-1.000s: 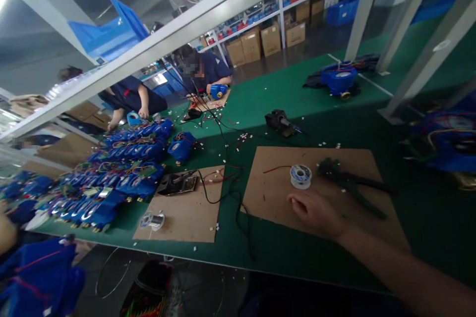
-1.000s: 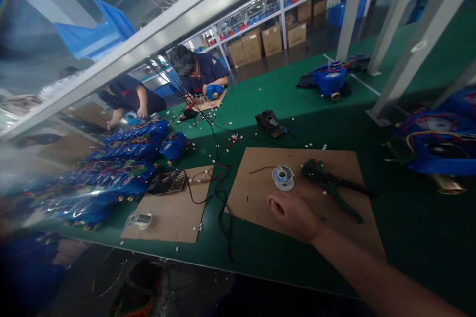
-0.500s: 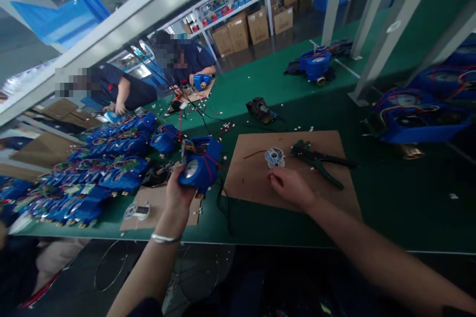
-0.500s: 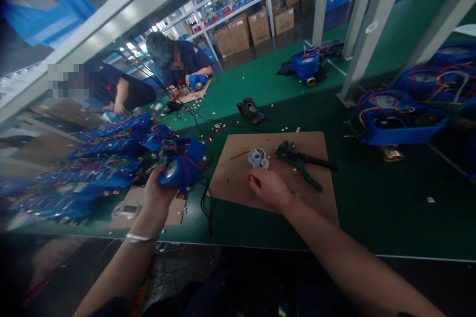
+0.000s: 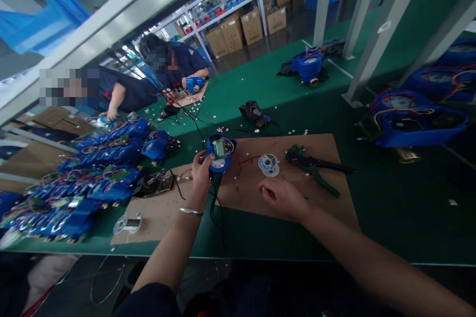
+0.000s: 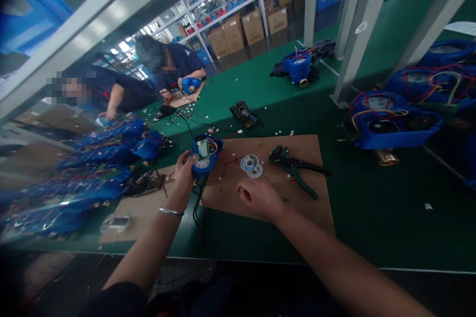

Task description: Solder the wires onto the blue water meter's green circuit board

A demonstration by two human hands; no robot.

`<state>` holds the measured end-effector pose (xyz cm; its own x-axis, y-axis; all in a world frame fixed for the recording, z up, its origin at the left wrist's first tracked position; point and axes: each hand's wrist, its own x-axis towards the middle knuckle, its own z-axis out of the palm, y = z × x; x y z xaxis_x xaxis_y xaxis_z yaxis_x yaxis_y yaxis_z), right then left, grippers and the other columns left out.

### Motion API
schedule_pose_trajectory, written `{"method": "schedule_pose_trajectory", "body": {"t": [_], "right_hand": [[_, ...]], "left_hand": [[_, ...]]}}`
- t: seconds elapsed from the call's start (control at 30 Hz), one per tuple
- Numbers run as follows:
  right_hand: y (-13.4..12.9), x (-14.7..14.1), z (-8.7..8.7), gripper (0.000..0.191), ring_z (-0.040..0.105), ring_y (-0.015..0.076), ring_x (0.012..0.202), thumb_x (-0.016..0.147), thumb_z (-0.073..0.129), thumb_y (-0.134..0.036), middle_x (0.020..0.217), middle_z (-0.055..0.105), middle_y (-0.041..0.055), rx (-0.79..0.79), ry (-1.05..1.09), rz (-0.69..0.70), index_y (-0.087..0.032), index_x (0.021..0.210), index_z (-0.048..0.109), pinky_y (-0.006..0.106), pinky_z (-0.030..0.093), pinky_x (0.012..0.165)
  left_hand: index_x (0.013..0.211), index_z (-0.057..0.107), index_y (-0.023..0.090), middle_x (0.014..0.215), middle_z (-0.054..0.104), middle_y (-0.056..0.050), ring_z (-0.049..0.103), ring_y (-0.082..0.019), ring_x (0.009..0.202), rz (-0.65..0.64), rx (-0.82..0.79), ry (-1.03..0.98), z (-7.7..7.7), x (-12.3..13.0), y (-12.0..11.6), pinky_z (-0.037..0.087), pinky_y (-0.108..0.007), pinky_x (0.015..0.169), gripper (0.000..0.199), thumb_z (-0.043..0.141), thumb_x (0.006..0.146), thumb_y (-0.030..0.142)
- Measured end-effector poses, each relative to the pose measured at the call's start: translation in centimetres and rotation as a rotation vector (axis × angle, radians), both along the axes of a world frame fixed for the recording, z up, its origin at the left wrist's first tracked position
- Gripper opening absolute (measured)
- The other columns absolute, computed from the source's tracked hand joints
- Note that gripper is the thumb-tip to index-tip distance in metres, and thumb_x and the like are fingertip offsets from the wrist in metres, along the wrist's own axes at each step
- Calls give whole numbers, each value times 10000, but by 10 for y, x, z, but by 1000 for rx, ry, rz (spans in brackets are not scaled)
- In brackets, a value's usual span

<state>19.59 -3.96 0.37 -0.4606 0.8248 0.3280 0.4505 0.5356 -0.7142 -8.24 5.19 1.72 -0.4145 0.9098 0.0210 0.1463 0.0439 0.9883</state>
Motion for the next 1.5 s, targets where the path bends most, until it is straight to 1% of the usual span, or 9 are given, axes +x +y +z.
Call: {"method": "schedule_pose_trajectory", "body": {"t": [0.37,0.57,0.63,0.7,0.77,0.83,1.03,1.33,1.5], "right_hand": [[7,-9,-3,153,593,157,816,857,428,-119,885,636,30,-104,30,94,-187,904,558,284,422,735],[12,-6,-1,158,590,157,817,854,428,-119,884,635,32,-137,40,104,-179,897,568,282,427,736],[13,-6,-1,159,591,159,810,850,433,-120,878,639,34,-127,32,92,-180,892,574,280,426,723],[14,-6,-1,158,594,161,806,844,439,-121,878,641,36,-113,24,77,-180,888,579,278,425,713],[14,-6,0,159,595,161,797,840,442,-119,874,641,36,-103,17,72,-180,886,582,278,427,706],[13,-6,2,170,597,164,806,840,437,-113,878,641,34,-107,14,79,-181,893,583,281,433,718],[7,-10,5,194,603,175,846,866,396,-123,900,635,37,-157,20,86,-184,910,574,313,449,775],[-6,-20,11,226,620,182,896,907,345,-194,959,643,42,-213,-24,112,-209,936,569,335,462,799],[-6,-20,8,232,630,187,888,907,339,-215,951,652,43,-229,-55,103,-209,916,571,338,461,786]], "left_hand": [[1252,492,224,1242,557,-82,527,-269,1143,-161,-104,325,17,-25,14,427,-359,962,497,632,796,363],[1272,512,193,1357,462,-112,334,-307,1325,-114,210,693,49,17,7,198,-425,1144,501,639,802,309],[1292,504,221,1405,415,-91,306,-291,1346,-249,388,838,55,44,1,173,-422,1160,473,598,829,251],[1252,539,234,1345,480,-92,392,-276,1289,-556,443,1000,51,72,-1,250,-426,1130,395,510,863,175],[1198,562,204,1222,562,-122,500,-263,1172,-840,348,1202,36,95,3,374,-406,1039,365,426,874,107],[1151,554,144,1121,593,-144,557,-254,1057,-927,188,1398,19,112,11,457,-379,922,340,384,867,64],[1005,556,85,1024,611,-141,574,-235,1010,-844,55,1536,3,119,27,468,-362,899,220,373,884,76],[891,575,96,900,651,-127,624,-241,881,-773,27,1530,17,105,12,507,-336,769,130,467,820,96],[975,521,127,940,625,-103,609,-206,868,-618,97,1402,41,105,7,494,-304,736,147,452,847,150]]}}
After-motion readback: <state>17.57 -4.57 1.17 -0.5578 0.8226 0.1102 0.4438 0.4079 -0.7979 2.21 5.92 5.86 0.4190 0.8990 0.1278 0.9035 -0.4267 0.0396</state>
